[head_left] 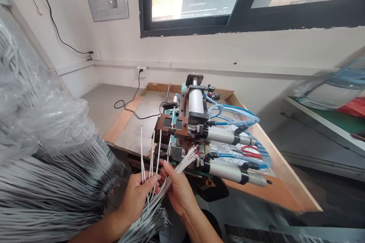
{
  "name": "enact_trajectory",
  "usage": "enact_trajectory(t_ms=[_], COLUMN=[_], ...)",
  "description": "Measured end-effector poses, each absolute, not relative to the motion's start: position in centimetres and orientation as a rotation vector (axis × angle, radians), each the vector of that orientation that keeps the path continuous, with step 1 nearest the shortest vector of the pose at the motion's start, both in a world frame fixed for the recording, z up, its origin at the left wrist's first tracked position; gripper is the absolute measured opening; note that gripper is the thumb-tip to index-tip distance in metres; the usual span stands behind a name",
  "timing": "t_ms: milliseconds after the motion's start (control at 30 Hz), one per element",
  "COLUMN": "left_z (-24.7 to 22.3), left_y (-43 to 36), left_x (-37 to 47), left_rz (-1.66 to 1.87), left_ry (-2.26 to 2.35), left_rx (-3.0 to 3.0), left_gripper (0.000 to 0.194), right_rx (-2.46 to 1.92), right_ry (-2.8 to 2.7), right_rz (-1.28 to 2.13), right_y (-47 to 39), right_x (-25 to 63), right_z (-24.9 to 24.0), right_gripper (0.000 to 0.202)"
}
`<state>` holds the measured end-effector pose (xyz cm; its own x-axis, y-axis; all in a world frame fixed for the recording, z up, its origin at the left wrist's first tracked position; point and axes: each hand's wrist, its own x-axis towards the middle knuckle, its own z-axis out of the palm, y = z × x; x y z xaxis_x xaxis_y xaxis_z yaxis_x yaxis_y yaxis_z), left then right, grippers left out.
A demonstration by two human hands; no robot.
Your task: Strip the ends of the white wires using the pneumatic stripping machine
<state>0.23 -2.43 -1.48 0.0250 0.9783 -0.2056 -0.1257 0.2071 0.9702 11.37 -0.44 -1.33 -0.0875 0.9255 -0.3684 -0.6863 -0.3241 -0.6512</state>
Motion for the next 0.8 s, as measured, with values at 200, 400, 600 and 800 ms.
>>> enact_trajectory(t_ms=[200,400,600,800], left_z=[-0.9,-1.0,-1.1,-1.3], left_y=[-2.6,-2.5,-2.6,-2.6], left_x=[0.2,0.3,0.2,0.3], left_rz=[1.036,1.097,1.076,1.129], left_ry=[1.152,1.127,1.168,1.140], left_rx=[0.993,0.849,0.938,0.947], left_gripper=[0.029,0.030,0.033,0.018], right_rx=[-0.914,-0.973,-1.016,-0.933], right_ry=[-0.390,-0.323,-0.313,-0.443], right_rz=[1.633,1.473,1.473,1.674], right_y=[-1.5,-2.0,-1.2,-1.2], right_x=[11.0,11.4,11.6,11.6], right_z=[-1.3,-1.2,-1.4,-1.2], right_gripper=[0.027,0.020,0.021,0.022])
